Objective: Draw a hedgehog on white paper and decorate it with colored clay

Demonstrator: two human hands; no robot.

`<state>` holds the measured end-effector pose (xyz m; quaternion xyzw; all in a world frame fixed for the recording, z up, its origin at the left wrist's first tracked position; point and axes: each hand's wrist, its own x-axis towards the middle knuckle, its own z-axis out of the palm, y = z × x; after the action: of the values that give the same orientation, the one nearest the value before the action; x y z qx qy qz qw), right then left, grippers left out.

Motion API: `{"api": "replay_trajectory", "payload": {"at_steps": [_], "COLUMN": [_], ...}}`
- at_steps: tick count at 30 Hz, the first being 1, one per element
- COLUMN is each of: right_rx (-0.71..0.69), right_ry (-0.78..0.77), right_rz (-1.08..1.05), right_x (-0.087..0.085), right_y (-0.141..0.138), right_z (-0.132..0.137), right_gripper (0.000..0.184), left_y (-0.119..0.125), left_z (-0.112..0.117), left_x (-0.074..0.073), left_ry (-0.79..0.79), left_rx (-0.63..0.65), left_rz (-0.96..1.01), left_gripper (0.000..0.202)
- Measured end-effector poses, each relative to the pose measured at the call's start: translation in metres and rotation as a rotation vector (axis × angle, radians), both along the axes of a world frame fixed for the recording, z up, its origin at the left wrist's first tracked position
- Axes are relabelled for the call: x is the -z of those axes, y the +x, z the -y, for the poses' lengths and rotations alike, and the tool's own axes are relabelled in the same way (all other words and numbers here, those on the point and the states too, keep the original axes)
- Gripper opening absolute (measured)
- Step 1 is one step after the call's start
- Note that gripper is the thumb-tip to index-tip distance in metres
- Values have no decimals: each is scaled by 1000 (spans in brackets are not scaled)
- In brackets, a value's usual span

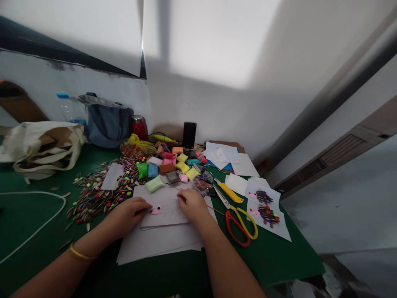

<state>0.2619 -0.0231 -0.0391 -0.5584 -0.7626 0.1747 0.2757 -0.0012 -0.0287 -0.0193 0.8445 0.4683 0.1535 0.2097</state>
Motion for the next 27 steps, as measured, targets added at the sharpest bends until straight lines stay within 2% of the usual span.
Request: {"api": "replay_trajectory", "payload": {"at_steps": [8, 14, 21, 27], "right_rx": [10, 10, 4, 1], "right_ry": [-7, -7, -13, -24], "right_rz": [10, 3, 1, 1], "right_x": [-3, -5, -2, 5], "right_y": [-1, -2, 2, 9], "right_z": [2, 3, -1, -7], "right_gripper": [18, 18, 21, 24], "left_y": [3, 0, -1, -1], "left_z": [1, 0, -1, 0], "left_x": [-4, -5, -3, -3], "left_ry": [15, -13, -2, -32], "left_rx": [52, 28, 68, -38], "left_rz": [-73, -43, -10, -3], "left_gripper": [29, 29, 31, 20]}}
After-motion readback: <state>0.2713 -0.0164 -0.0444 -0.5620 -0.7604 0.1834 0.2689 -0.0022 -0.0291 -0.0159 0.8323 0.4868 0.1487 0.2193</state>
